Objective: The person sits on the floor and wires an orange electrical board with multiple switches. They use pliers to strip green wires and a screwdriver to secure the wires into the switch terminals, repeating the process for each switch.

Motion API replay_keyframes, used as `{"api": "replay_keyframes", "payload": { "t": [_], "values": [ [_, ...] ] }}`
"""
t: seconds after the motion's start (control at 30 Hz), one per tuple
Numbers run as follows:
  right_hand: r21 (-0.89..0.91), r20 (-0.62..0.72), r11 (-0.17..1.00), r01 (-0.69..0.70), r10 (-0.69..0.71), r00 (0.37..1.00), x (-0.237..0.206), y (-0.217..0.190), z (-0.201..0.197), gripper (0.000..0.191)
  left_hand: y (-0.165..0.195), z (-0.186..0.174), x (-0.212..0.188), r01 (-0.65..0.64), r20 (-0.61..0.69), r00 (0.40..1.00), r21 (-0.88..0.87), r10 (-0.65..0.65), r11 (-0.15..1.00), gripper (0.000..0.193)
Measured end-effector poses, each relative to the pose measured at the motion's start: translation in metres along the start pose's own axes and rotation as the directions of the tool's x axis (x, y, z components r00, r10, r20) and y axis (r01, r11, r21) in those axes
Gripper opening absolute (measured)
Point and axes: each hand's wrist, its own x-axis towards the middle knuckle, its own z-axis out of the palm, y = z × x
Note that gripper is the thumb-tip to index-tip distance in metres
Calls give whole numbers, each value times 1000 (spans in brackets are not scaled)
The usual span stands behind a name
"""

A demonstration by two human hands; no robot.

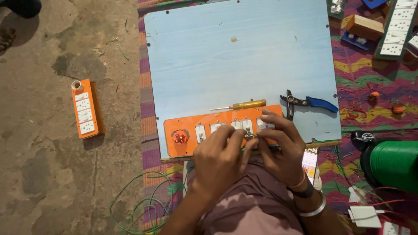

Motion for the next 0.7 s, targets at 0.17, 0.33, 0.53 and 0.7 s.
{"api": "replay_keyframes", "payload": {
  "t": [0.17,0.33,0.53,0.7],
  "values": [
    [-2,-7,1000,5,-5,1000,-1,2,0,22,2,4,-1,-20,28,999,29,20,999,18],
    [7,-8,1000,2,-2,1000,-2,2,0,22,5,5,-1,-61,17,998,59,60,996,16],
    [15,-6,1000,11,-11,1000,-5,4,-1,23,7,5,-2,-31,21,999,56,30,998,18],
    [-7,-9,1000,8,-8,1000,-4,1,-1,26,7,2,-4,-68,54,996,55,65,996,25]
  ]
}}
